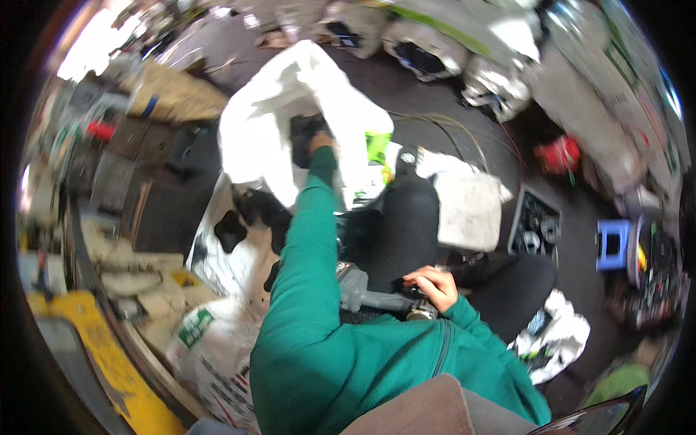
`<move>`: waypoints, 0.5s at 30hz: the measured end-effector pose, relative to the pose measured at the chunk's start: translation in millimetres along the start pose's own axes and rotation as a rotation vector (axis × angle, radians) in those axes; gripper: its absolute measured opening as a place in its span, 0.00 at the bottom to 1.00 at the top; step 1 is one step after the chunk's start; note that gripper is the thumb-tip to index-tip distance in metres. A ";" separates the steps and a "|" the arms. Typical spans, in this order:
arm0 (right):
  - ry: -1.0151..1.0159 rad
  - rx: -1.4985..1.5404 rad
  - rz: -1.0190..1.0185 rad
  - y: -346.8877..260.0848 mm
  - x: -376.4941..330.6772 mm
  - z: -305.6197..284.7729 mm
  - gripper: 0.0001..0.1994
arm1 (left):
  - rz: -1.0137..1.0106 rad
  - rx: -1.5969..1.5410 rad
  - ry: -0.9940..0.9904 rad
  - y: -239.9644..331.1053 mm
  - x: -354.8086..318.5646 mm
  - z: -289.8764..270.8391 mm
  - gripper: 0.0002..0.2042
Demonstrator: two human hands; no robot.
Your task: The person sits cross-legged on the floor and uses a cordless impact driver to fasten bolts into a circular metal component resting on a cushion. They repeatedly pick up bolts, align them, and drive them into the part, then place the finished component into a nearby tray.
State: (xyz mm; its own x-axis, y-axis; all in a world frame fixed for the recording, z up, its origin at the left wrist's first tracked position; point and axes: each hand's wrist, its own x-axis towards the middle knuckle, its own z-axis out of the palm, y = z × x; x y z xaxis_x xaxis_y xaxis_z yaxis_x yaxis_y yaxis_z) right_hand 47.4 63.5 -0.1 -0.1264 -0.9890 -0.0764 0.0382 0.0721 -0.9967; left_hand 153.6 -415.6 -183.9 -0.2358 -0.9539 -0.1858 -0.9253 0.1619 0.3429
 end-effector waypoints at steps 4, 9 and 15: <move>-0.141 -0.139 -0.185 -2.6 8.8 8.0 0.12 | 0.268 0.145 0.137 -9.3 -11.0 -15.2 0.26; -0.183 -0.273 -0.269 5.7 11.8 14.6 0.12 | 0.397 0.125 0.755 -11.1 -81.1 -148.8 0.23; 0.180 -0.563 -0.348 19.2 -18.0 -52.1 0.09 | 0.694 -0.474 1.121 20.1 -202.9 -329.7 0.20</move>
State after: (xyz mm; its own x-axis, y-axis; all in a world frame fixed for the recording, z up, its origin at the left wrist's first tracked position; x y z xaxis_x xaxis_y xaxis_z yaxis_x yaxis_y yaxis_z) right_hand -1.2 89.4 -19.4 -0.2027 -0.9335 0.2959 -0.5495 -0.1416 -0.8234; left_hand 280.7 -302.2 164.3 -0.0303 -0.4437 0.8957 -0.4787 0.7931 0.3767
